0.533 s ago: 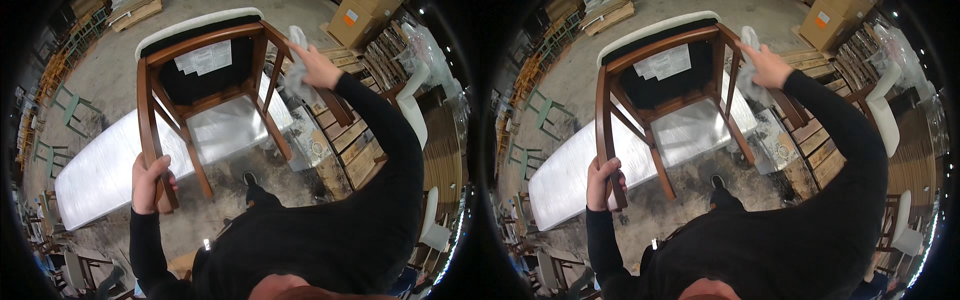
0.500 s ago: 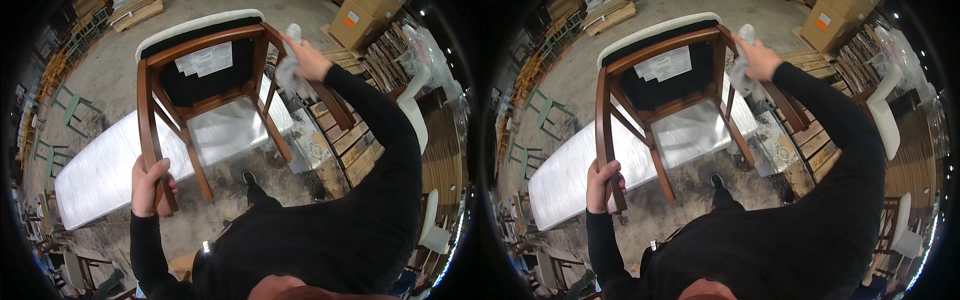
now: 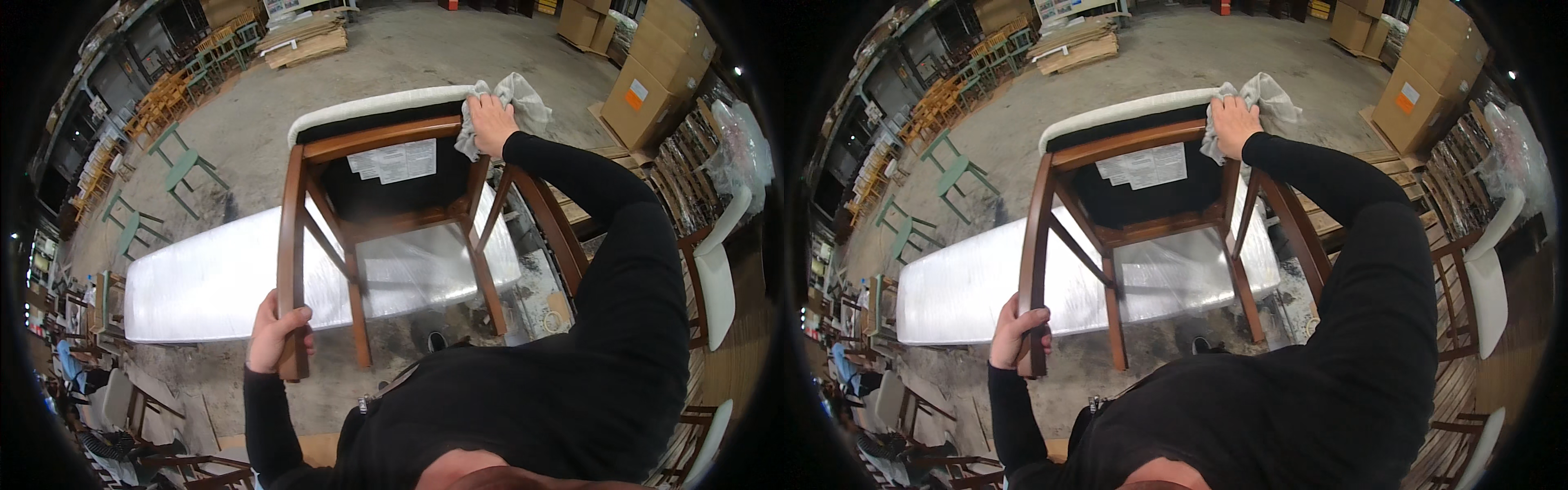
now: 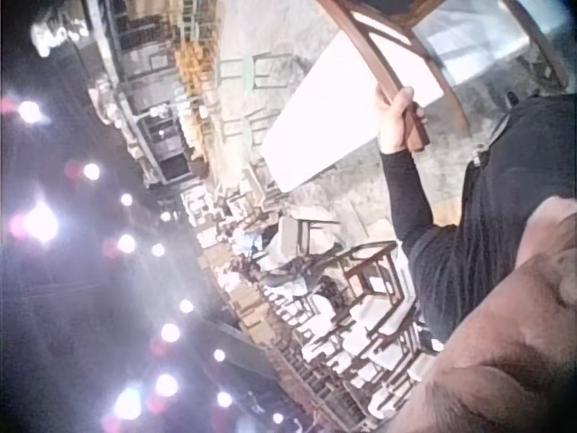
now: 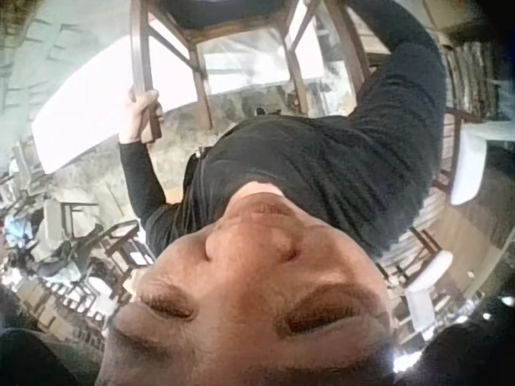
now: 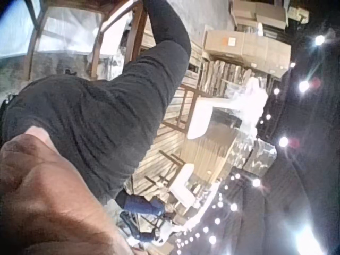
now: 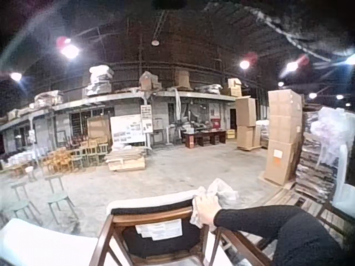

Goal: The person wipes the wooden frame of a dining chair with a cloth, then places it on a wooden pallet. The person repeats this process with several chairs, wiping each frame and stacking them on the pallet.

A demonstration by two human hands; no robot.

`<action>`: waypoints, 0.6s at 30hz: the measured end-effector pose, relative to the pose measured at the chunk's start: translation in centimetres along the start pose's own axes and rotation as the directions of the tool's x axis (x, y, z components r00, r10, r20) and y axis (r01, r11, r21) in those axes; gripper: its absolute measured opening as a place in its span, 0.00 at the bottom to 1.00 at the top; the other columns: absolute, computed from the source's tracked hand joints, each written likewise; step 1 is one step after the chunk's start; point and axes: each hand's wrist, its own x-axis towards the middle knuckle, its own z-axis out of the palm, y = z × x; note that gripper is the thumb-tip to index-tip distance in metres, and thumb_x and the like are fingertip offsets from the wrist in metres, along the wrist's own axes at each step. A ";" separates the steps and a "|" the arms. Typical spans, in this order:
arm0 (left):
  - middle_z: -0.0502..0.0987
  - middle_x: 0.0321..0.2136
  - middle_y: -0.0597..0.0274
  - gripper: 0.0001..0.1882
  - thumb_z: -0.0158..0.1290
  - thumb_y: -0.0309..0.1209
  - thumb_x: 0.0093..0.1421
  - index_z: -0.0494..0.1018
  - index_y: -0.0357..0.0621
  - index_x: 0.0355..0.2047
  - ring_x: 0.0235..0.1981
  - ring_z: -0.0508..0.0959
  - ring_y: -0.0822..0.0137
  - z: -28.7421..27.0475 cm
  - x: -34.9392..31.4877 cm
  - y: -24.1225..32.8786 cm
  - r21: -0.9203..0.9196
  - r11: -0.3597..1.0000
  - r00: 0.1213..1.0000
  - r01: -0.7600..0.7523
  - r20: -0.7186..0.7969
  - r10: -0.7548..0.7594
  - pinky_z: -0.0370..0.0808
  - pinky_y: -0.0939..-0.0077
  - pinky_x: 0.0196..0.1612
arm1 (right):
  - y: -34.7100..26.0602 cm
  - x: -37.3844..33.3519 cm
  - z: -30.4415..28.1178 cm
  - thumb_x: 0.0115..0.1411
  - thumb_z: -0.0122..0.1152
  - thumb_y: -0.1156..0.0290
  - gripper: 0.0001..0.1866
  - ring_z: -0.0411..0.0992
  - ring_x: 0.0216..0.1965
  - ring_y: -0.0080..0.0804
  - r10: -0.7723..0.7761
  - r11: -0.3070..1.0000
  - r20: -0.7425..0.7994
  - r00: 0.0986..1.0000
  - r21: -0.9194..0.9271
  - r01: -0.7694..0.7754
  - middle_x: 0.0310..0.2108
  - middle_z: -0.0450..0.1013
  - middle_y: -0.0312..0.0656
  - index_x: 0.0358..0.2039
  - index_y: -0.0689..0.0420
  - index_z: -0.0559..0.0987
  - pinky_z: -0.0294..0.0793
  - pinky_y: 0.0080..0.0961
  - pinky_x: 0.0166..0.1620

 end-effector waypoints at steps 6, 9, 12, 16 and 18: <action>0.71 0.29 0.57 0.29 0.60 0.28 0.56 0.59 0.34 0.54 0.20 0.76 0.67 -0.6 0.1 -0.1 0.021 1.000 0.999 0.005 0.036 -0.006 0.76 0.71 0.20 | -17.1 2.9 0.4 0.57 0.58 0.67 0.15 0.68 0.54 0.41 -0.381 0.919 -0.072 0.922 0.083 0.386 0.48 0.70 0.42 0.46 0.53 0.75 0.67 0.50 0.52; 0.71 0.29 0.57 0.26 0.61 0.27 0.55 0.60 0.34 0.50 0.20 0.76 0.67 -0.7 0.3 -0.1 0.019 0.999 0.998 0.028 0.048 -0.029 0.76 0.70 0.20 | -25.5 5.0 3.7 0.59 0.53 0.69 0.14 0.69 0.52 0.43 -0.562 0.765 -0.542 0.625 -0.054 0.641 0.44 0.71 0.42 0.45 0.55 0.76 0.71 0.48 0.52; 0.71 0.29 0.58 0.24 0.60 0.26 0.55 0.61 0.36 0.47 0.19 0.76 0.66 -0.7 0.5 0.1 -0.016 0.998 0.998 0.055 -0.003 -0.055 0.76 0.70 0.20 | -27.1 6.1 7.4 0.57 0.53 0.68 0.12 0.69 0.50 0.37 -0.459 0.785 -0.637 0.619 0.035 0.618 0.42 0.72 0.40 0.42 0.54 0.77 0.75 0.34 0.50; 0.71 0.30 0.57 0.22 0.59 0.25 0.54 0.61 0.37 0.45 0.19 0.75 0.65 -0.6 0.3 0.1 -0.021 0.999 0.998 0.037 0.049 -0.036 0.76 0.68 0.21 | -19.8 4.1 8.9 0.58 0.59 0.63 0.07 0.73 0.42 0.34 -0.347 0.898 -0.660 0.666 -0.027 0.440 0.36 0.73 0.35 0.35 0.49 0.80 0.77 0.33 0.43; 0.71 0.30 0.57 0.22 0.58 0.24 0.53 0.61 0.37 0.45 0.19 0.76 0.65 -0.6 0.2 0.0 -0.046 0.999 0.996 0.022 0.092 -0.018 0.76 0.68 0.21 | -13.5 1.9 8.2 0.59 0.59 0.62 0.08 0.72 0.45 0.36 -0.252 0.962 -0.642 0.724 -0.084 0.260 0.36 0.71 0.37 0.37 0.49 0.79 0.74 0.40 0.46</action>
